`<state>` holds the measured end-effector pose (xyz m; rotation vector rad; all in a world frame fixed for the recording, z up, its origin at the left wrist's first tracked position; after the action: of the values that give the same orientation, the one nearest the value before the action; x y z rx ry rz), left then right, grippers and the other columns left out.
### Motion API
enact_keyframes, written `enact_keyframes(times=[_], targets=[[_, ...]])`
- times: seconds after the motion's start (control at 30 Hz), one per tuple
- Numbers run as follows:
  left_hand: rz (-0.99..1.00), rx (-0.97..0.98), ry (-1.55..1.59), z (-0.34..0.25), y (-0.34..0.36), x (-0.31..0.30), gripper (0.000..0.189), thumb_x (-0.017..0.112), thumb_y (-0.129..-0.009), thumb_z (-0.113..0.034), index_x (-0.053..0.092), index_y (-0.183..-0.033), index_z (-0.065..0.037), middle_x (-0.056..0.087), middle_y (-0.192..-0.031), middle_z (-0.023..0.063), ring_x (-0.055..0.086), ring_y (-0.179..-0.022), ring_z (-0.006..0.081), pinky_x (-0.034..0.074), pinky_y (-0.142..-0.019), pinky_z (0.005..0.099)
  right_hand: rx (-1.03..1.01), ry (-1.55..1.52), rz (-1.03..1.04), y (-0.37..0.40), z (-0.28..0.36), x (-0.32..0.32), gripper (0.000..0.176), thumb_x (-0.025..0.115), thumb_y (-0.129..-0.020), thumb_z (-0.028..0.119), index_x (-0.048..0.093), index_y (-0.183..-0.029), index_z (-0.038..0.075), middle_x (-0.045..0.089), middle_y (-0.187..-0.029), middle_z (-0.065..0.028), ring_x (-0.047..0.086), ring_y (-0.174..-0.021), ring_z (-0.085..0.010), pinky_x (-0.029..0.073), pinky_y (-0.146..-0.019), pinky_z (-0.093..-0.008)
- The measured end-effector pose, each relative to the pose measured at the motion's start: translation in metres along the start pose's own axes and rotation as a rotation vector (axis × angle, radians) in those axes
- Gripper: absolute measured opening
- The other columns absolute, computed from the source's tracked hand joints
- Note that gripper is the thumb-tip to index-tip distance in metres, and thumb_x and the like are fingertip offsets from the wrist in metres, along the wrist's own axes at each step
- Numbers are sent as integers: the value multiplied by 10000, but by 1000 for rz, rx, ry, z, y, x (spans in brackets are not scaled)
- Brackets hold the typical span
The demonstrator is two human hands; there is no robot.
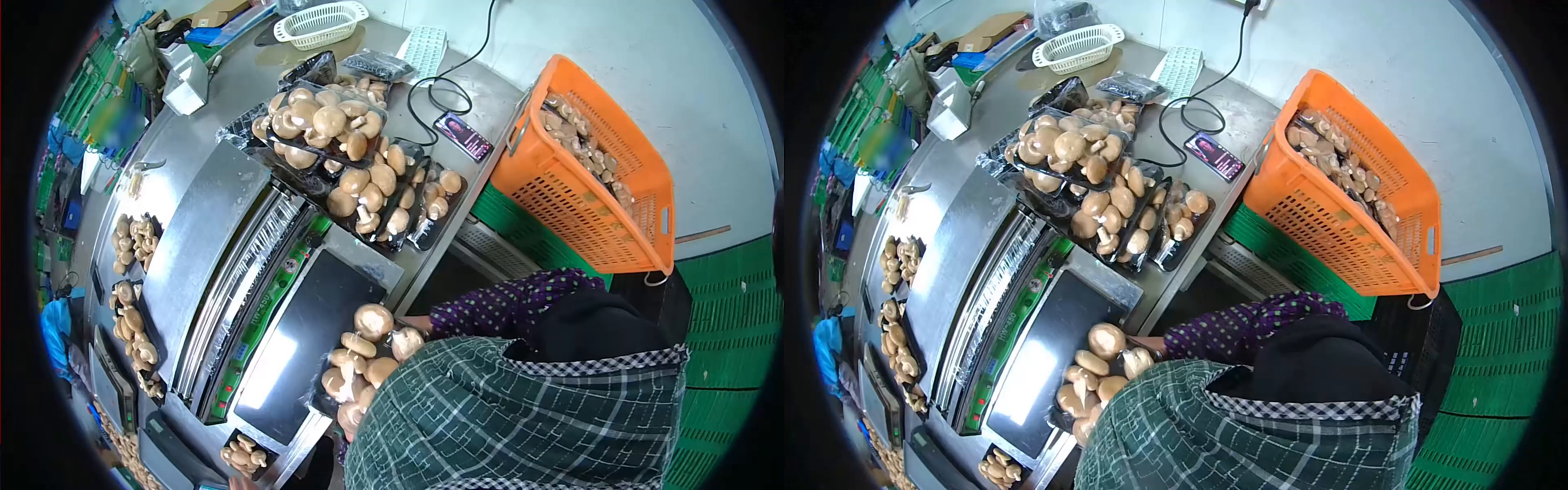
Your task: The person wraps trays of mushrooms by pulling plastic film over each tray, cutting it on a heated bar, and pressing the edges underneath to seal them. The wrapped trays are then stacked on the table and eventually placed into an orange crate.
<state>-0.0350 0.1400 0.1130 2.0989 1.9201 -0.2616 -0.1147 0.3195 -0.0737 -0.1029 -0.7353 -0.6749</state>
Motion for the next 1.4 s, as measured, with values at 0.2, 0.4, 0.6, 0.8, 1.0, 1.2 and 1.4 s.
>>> enact_keyframes(times=[0.2,0.4,0.6,0.8,1.0,1.2,1.4], targets=[[-181,311,93,-30,-56,24,343,590,-743,-49,458,-1049,34,530,-992,168,514,-833,235,421,-783,331,-18,216,389,-17,94,104,186,599,-801,111,630,-945,-2,624,-934,-27,540,-788,-117,437,-720,-276],[549,348,378,-58,-52,-7,579,586,-821,-350,423,-1238,16,431,-1269,259,477,-1138,353,294,-988,445,209,-131,496,-31,55,117,228,587,-841,164,590,-985,-12,603,-873,3,514,-806,-102,419,-732,-247],[648,-285,814,-19,-51,-24,527,524,-866,-308,420,-1245,43,465,-1250,215,483,-1112,332,342,-962,407,-25,250,-58,-3,170,75,330,554,-872,276,549,-1026,-16,612,-978,-108,591,-913,-176,471,-768,-286],[-422,-326,1099,36,-42,-30,438,418,-928,-287,455,-1195,59,518,-1176,183,552,-989,284,436,-873,385,-286,865,-128,-47,235,72,359,691,-746,238,564,-971,-11,621,-784,-83,602,-798,-140,477,-715,-297],[-495,-294,477,16,-45,-59,358,412,-936,-266,567,-947,56,615,-931,162,599,-839,201,470,-709,295,-828,594,-1001,-130,355,-36,319,603,-828,326,599,-791,9,573,-703,-13,514,-623,-124,426,-565,-314],[-811,-259,-19,38,17,-138,247,479,-924,-162,605,-877,45,630,-793,67,568,-722,121,450,-665,250,-368,1002,-433,-147,381,-154,419,630,-797,143,498,-1182,42,551,-1098,-96,553,-942,-213,463,-823,-332],[-1315,-494,-287,145,147,-226,323,530,-893,-247,602,-994,51,649,-859,133,606,-791,186,465,-737,281,-645,1220,-988,-134,309,-31,375,537,-875,279,547,-1131,5,578,-1065,-81,572,-903,-149,441,-817,-265]])
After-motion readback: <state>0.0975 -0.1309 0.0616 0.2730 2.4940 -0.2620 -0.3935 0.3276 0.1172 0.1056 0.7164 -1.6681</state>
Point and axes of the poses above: each hand's wrist, its own y-axis away from the middle knuckle, its own x-axis out of the palm, z = x × y, the point moved 3 cm from there along -y, towards the middle knuckle
